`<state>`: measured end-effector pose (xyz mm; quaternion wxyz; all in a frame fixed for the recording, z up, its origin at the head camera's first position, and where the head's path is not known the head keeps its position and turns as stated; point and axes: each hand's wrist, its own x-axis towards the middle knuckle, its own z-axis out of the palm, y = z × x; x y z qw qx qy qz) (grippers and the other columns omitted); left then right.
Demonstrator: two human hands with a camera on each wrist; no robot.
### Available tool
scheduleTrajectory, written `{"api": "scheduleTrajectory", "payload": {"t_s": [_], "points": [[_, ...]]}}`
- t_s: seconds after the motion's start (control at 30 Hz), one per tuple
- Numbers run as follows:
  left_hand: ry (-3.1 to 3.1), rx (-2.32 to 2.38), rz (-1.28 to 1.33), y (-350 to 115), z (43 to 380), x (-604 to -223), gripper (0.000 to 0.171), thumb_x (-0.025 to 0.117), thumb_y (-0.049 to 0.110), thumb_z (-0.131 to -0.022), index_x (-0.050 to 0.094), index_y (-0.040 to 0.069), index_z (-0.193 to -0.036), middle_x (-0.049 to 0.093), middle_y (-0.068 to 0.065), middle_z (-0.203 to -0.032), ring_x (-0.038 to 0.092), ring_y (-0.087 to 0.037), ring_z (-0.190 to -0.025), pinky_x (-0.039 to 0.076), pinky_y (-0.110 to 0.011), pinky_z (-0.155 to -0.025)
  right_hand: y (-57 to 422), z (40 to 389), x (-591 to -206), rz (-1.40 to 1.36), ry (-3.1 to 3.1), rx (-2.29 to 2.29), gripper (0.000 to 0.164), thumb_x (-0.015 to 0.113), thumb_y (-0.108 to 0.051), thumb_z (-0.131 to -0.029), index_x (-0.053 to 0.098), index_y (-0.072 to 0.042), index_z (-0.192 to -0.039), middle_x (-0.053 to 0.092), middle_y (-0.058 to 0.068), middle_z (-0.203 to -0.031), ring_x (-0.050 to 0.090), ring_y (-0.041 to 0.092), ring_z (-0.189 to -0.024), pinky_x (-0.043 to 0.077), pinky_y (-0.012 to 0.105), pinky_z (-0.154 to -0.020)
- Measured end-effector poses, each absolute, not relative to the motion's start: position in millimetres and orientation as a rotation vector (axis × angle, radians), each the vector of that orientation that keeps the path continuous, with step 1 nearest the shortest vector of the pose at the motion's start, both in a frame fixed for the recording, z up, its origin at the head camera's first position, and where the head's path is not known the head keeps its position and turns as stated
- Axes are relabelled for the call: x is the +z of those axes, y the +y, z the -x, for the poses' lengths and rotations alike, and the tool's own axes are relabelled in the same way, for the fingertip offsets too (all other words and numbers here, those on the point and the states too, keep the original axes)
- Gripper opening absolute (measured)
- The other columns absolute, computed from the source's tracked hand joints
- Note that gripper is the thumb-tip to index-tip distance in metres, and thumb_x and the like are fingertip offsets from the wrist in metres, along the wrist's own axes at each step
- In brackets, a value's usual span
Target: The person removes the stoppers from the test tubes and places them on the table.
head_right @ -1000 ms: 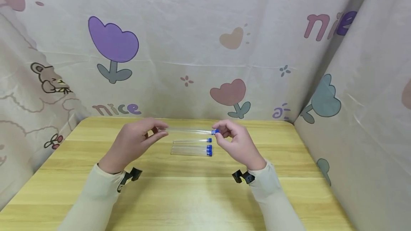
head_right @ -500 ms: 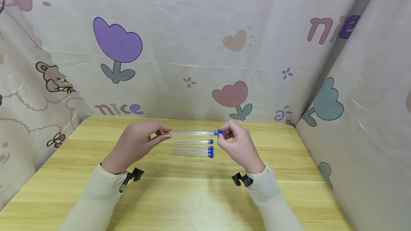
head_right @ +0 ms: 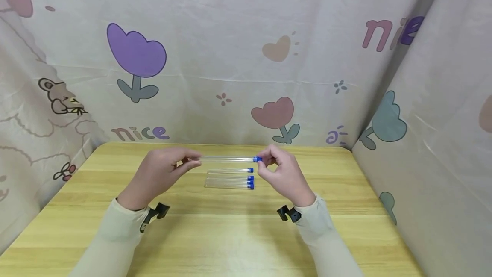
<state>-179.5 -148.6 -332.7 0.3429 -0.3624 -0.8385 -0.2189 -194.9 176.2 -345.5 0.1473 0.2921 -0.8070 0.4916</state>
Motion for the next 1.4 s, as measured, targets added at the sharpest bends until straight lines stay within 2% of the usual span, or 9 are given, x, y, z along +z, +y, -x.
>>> {"api": "scheduleTrajectory", "payload": {"t_s": [0.1, 0.3, 0.43, 0.53, 0.63, 0.8, 0.97, 1.13, 1.4], "points": [[-2.187, -0.575, 0.937, -149.1, 179.3, -332.7, 0.019, 0.085, 0.018, -0.085, 0.079, 0.012, -0.102, 0.077, 0.005, -0.092, 0.058, -0.001, -0.064, 0.047, -0.020, -0.056, 176.2, 195.2, -346.3, -0.833, -2.315, 1.394, 0.020, 0.067, 0.007, -0.093, 0.069, -0.011, -0.103, 0.070, -0.002, -0.095, 0.065, 0.015, -0.083, 0.057, 0.025, -0.081], [-2.225, -0.577, 0.906, -149.8, 178.9, -332.5, 0.022, 0.085, 0.020, -0.086, 0.078, 0.012, -0.106, 0.077, 0.005, -0.092, 0.066, -0.003, -0.071, 0.048, -0.020, -0.056, 175.7, 196.3, -348.1, -0.856, -2.255, 1.328, 0.019, 0.075, 0.003, -0.091, 0.070, -0.009, -0.106, 0.069, -0.002, -0.094, 0.064, 0.013, -0.084, 0.057, 0.024, -0.081], [-2.314, -0.570, 0.887, -149.4, 178.4, -332.9, 0.021, 0.083, 0.022, -0.089, 0.077, 0.015, -0.108, 0.076, 0.008, -0.095, 0.068, -0.003, -0.078, 0.053, -0.023, -0.062, 175.9, 197.1, -348.6, -0.847, -2.251, 1.256, 0.016, 0.077, -0.004, -0.093, 0.072, -0.012, -0.106, 0.068, -0.005, -0.090, 0.063, 0.010, -0.082, 0.057, 0.024, -0.079], [-2.396, -0.547, 0.877, -148.1, 178.1, -333.5, 0.017, 0.082, 0.025, -0.090, 0.076, 0.018, -0.104, 0.076, 0.010, -0.097, 0.070, -0.005, -0.084, 0.058, -0.027, -0.072, 177.0, 197.7, -349.3, -0.842, -2.275, 1.218, 0.014, 0.077, -0.006, -0.093, 0.072, -0.013, -0.104, 0.067, -0.007, -0.088, 0.063, 0.010, -0.079, 0.057, 0.026, -0.077], [-2.483, -0.504, 0.847, -146.9, 178.4, -334.5, 0.014, 0.081, 0.027, -0.091, 0.077, 0.019, -0.102, 0.075, 0.010, -0.097, 0.070, -0.009, -0.087, 0.058, -0.031, -0.075, 178.0, 198.8, -349.9, -0.851, -2.331, 1.194, 0.010, 0.076, -0.007, -0.094, 0.071, -0.013, -0.100, 0.066, -0.006, -0.085, 0.063, 0.010, -0.076, 0.057, 0.027, -0.075], [-2.638, -0.485, 0.765, -145.0, 179.6, -335.7, 0.009, 0.081, 0.025, -0.091, 0.078, 0.019, -0.097, 0.071, 0.010, -0.091, 0.063, -0.007, -0.080, 0.054, -0.029, -0.070, 179.6, 200.2, -348.9, -0.814, -2.432, 1.140, 0.008, 0.075, -0.007, -0.094, 0.069, -0.013, -0.096, 0.065, -0.008, -0.082, 0.061, 0.010, -0.073, 0.056, 0.027, -0.072], [-2.832, -0.552, 0.725, -145.0, 187.3, -346.9, 0.003, 0.082, 0.021, -0.090, 0.080, 0.019, -0.091, 0.069, 0.011, -0.086, 0.059, -0.007, -0.075, 0.053, -0.030, -0.070, 178.9, 201.3, -345.6, -0.790, -2.453, 1.131, 0.010, 0.075, -0.009, -0.094, 0.069, -0.015, -0.098, 0.064, -0.008, -0.082, 0.060, 0.010, -0.074, 0.055, 0.028, -0.072], [-2.991, -0.582, 0.749, -143.0, 203.4, -371.8, 0.008, 0.081, 0.020, -0.090, 0.076, 0.021, -0.085, 0.065, 0.013, -0.080, 0.053, -0.008, -0.070, 0.050, -0.030, -0.070, 178.6, 201.4, -344.6, -0.831, -2.447, 1.190, 0.010, 0.075, -0.008, -0.094, 0.069, -0.015, -0.099, 0.064, -0.008, -0.082, 0.060, 0.011, -0.074, 0.055, 0.026, -0.071], [-2.988, -0.589, 0.797, -134.0, 216.2, -400.7, 0.010, 0.082, 0.018, -0.090, 0.075, 0.021, -0.083, 0.066, 0.013, -0.080, 0.055, -0.005, -0.071, 0.053, -0.029, -0.072, 183.7, 201.5, -345.1, -0.844, -2.450, 1.170, 0.010, 0.076, -0.008, -0.093, 0.072, -0.015, -0.098, 0.061, -0.008, -0.082, 0.058, 0.011, -0.074, 0.054, 0.026, -0.069]]}}
